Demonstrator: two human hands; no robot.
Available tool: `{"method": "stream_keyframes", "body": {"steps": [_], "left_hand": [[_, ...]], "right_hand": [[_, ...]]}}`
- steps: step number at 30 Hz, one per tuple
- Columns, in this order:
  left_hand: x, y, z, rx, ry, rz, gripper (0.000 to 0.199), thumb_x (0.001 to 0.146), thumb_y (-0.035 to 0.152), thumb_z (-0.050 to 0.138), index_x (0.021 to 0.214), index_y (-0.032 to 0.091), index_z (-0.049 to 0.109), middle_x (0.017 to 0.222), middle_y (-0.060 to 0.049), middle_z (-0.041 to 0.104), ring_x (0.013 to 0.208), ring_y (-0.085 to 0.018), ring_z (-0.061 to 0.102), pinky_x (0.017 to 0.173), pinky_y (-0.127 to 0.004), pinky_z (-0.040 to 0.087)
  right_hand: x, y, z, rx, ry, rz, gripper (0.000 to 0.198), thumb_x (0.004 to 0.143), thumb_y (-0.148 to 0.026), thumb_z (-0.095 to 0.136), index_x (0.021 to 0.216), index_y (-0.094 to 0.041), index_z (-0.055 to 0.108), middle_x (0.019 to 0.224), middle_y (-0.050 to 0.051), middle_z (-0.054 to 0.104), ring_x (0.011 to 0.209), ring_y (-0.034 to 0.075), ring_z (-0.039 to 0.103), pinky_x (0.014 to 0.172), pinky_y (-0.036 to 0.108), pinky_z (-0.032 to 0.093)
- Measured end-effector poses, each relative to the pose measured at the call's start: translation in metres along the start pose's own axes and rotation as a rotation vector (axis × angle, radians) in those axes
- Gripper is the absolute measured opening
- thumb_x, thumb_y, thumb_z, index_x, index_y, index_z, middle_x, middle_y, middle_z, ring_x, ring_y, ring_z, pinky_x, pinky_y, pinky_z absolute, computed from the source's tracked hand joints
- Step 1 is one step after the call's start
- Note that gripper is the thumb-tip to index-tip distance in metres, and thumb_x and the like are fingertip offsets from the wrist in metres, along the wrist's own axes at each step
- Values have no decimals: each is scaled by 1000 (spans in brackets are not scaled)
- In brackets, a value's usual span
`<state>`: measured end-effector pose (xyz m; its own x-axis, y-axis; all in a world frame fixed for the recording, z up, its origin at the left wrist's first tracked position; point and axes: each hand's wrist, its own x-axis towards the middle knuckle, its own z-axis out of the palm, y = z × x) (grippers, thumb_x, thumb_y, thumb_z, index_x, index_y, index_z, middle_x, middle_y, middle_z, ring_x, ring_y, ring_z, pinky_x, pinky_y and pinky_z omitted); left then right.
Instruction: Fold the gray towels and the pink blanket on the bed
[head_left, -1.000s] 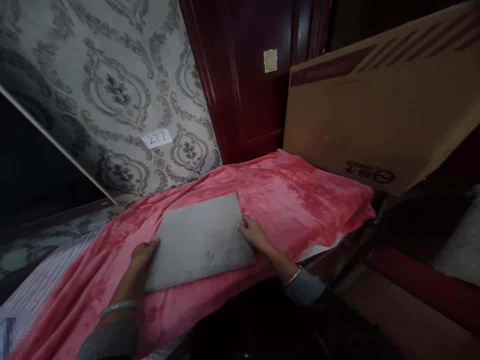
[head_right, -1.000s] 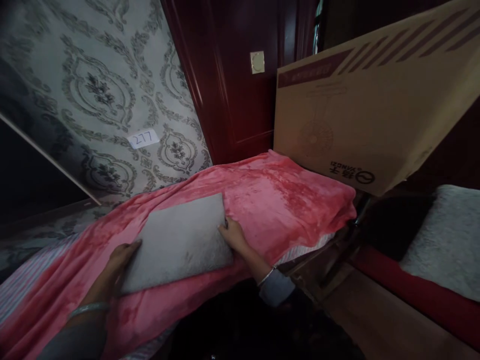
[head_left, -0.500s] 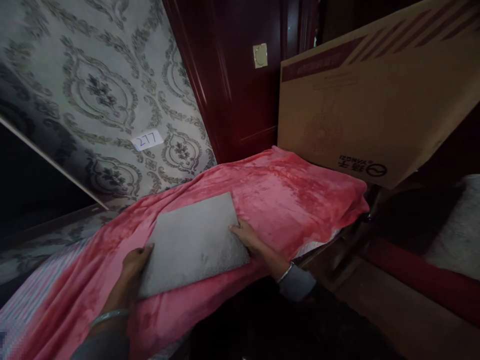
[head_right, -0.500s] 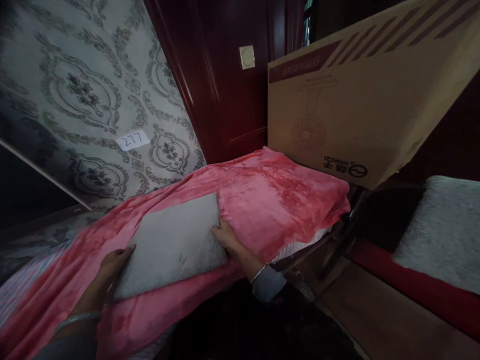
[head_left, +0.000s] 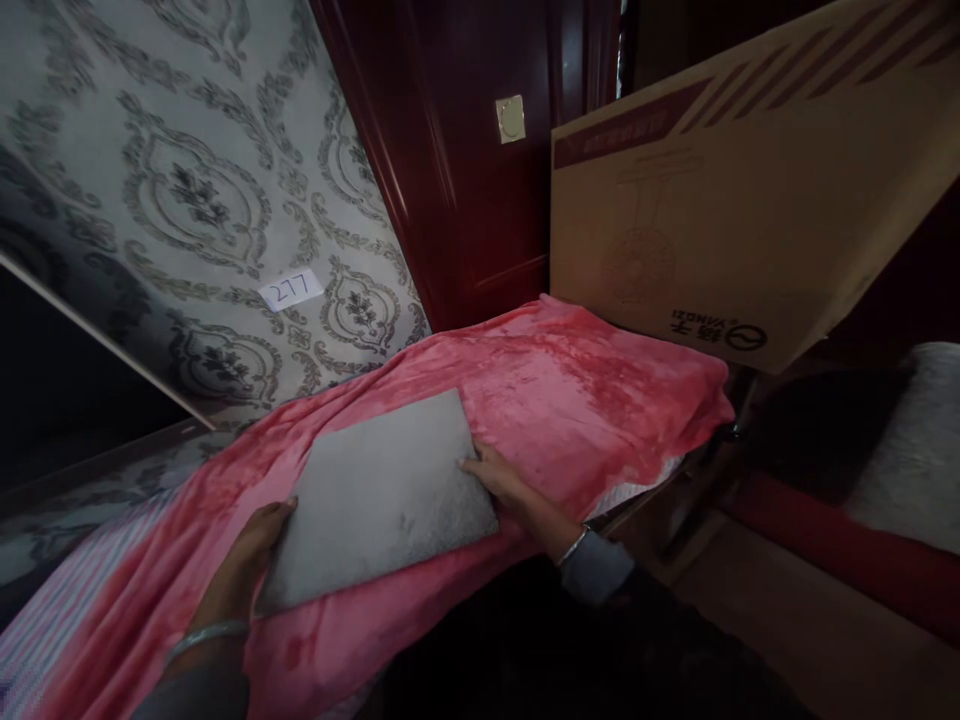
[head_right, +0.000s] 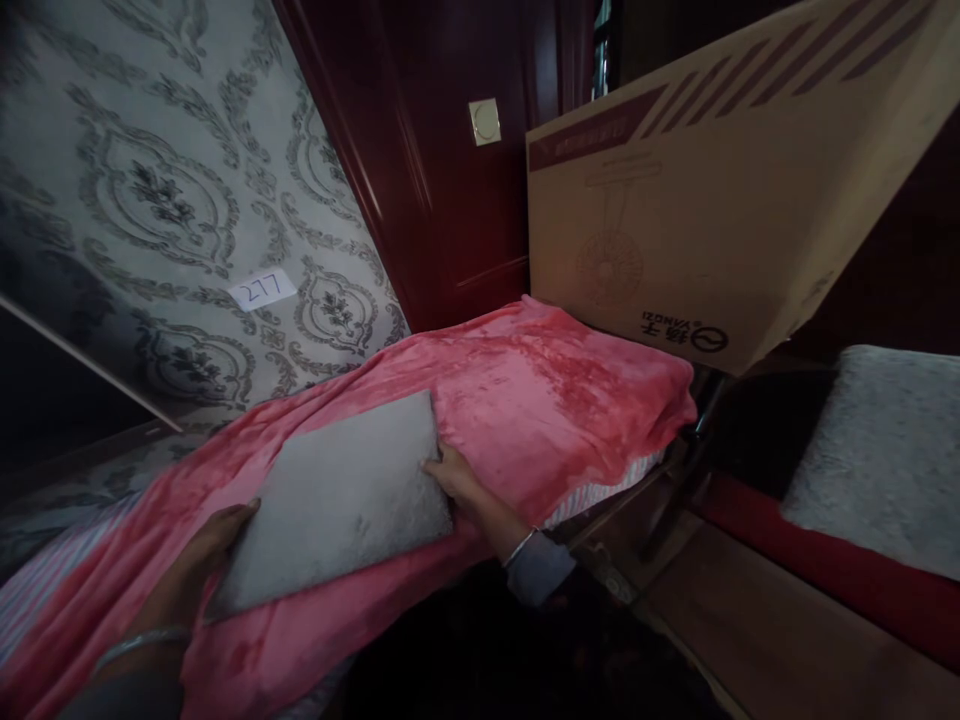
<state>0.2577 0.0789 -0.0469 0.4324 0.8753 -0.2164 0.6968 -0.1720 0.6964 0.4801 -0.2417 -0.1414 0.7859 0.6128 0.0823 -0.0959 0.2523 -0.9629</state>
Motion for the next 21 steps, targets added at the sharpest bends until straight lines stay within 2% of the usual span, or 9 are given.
{"method": "stream_keyframes", "body": {"steps": [2, 4, 8, 12, 16, 21], "left_hand": [[3, -3, -1, -74, -97, -36, 26, 81, 41, 51, 69, 22, 62, 69, -10, 70, 75, -26, 69, 65, -35, 57], [0, -3, -1, -19, -20, -9, 26, 78, 45, 52, 70, 22, 61, 74, -11, 71, 78, -28, 69, 67, -37, 56], [-14, 2, 1, 260, 171, 126, 35, 68, 56, 56, 69, 22, 58, 78, -13, 71, 84, -35, 68, 75, -44, 54], [-25, 4, 4, 407, 200, 173, 37, 69, 58, 50, 64, 22, 55, 77, -17, 70, 89, -38, 68, 81, -46, 52], [-31, 6, 3, 355, 178, 142, 37, 71, 57, 49, 65, 22, 56, 85, -19, 72, 91, -37, 68, 80, -45, 53], [-37, 11, 0, 183, 85, 53, 36, 70, 54, 55, 67, 18, 62, 80, -16, 72, 82, -33, 68, 74, -42, 52]], "right_hand": [[1, 1, -1, 13, -25, 20, 35, 69, -26, 67, 104, -22, 69, 92, 0, 74, 91, 22, 65, 86, 37, 52], [2, 2, -1, 17, -23, 43, 32, 71, -28, 66, 102, -21, 69, 93, 1, 74, 91, 23, 65, 86, 38, 52], [5, 2, 0, 7, 5, 75, 32, 72, -28, 66, 102, -20, 68, 96, 2, 74, 88, 23, 66, 85, 37, 52], [7, 4, 0, -30, 6, 77, 35, 71, -25, 66, 106, -20, 67, 100, 2, 74, 89, 22, 66, 84, 35, 52], [8, 5, -1, -105, 6, 68, 40, 73, -26, 64, 113, -19, 65, 105, 3, 73, 93, 22, 65, 87, 37, 52], [10, 8, -2, -142, 20, 40, 36, 82, -33, 59, 115, -20, 67, 102, 3, 73, 94, 22, 65, 88, 38, 52]]}}
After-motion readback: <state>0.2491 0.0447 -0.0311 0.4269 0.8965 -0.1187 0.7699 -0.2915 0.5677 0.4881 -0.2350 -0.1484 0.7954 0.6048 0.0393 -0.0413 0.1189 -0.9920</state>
